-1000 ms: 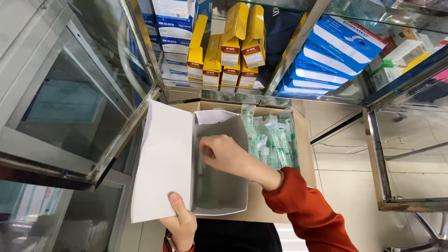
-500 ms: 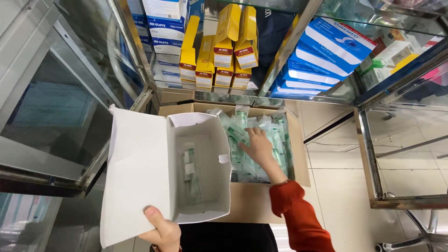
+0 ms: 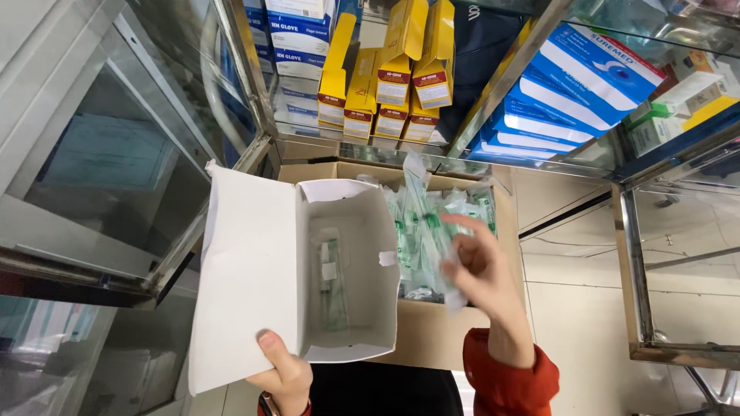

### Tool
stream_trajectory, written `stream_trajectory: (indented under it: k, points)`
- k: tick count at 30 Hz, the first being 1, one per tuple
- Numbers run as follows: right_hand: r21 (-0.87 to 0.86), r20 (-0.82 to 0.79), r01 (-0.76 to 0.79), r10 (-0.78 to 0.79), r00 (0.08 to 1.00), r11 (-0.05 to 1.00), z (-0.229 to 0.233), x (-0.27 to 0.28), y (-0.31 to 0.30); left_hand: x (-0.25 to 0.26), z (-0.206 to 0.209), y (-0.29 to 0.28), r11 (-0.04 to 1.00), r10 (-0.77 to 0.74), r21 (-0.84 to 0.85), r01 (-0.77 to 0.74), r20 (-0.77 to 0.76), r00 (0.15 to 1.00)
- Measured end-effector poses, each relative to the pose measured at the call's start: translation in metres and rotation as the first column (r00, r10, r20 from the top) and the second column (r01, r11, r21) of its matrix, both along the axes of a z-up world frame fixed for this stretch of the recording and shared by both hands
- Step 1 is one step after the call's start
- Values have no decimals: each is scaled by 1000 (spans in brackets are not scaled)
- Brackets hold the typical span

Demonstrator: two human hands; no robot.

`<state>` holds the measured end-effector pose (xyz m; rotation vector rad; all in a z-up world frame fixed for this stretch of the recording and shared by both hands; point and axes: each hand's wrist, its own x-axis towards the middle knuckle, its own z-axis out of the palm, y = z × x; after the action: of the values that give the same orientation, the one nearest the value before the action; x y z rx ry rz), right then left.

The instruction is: The person transfers individually wrapped syringes from a large cardboard box into a smaller white product box. After filling the box, they close it and place it on a glass shelf among other medical supplies.

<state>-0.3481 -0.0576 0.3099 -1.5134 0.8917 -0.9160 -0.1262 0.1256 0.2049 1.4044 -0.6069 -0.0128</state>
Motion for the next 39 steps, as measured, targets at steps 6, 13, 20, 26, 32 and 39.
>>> stream_trajectory:
  k: [6, 13, 20, 26, 32, 39]
  points:
    - [-132, -508, -274, 172, 844, 953, 36, 45, 41, -18, 0, -5, 1000, -26, -12, 27, 62, 998]
    - [-473, -360, -15, -178, 916, 881, 27, 44, 34, -17, -1, -6, 999, -45, 5, 45, 84, 995]
    - [-386, -660, 152, -387, 644, 910, -138, -5, -58, -15, -13, -2, 999, -24, 35, 22, 71, 997]
    - [-203, -901, 107, -229, 369, 973, -214, -10, -57, -14, -7, -4, 1000, -20, 10, 19, 93, 995]
    - [-314, -853, 85, -320, 413, 946, -204, 5, -58, -12, -19, -4, 999, -35, 21, 33, 105, 994]
    - [-400, -621, 148, -386, 682, 905, -196, -26, -58, -11, -11, -3, 999, -38, 0, 38, 106, 994]
